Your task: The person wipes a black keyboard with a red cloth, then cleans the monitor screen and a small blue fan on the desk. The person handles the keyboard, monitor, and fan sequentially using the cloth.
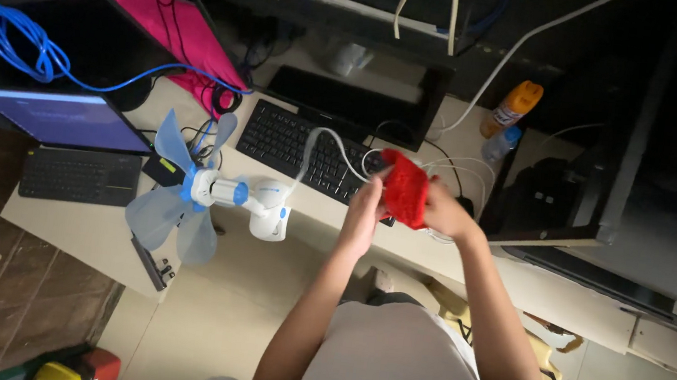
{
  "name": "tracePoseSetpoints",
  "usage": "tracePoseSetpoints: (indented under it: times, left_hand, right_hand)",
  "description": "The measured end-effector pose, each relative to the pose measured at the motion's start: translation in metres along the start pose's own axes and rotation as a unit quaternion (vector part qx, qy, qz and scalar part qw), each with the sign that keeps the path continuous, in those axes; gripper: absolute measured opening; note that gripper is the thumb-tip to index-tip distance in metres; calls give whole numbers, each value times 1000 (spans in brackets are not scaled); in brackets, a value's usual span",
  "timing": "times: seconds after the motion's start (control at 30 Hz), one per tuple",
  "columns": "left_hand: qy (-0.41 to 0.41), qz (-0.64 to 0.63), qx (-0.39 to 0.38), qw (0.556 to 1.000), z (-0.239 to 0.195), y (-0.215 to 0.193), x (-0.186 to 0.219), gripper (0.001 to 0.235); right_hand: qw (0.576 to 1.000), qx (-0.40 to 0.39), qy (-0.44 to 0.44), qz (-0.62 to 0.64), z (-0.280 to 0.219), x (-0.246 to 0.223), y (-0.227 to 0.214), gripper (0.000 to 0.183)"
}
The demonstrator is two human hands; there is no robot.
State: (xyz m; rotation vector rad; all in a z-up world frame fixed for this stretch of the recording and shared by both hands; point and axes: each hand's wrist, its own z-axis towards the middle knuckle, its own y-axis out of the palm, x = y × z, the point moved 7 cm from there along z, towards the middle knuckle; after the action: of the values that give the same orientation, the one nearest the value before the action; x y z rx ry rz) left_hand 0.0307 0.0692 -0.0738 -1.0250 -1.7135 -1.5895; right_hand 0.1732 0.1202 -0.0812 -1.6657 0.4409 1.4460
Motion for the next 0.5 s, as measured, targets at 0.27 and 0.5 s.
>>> tracePoseSetpoints:
  times: [0.27,0.5]
  left_hand:
    - [90,51,195,975,11,-94,65,59]
    - [194,-145,256,936,-13,-209,72,57]
  right_hand:
    - [1000,-17,-13,5,3,-7,0,22]
    - [988,39,147,-9,-9,41,-12,29]
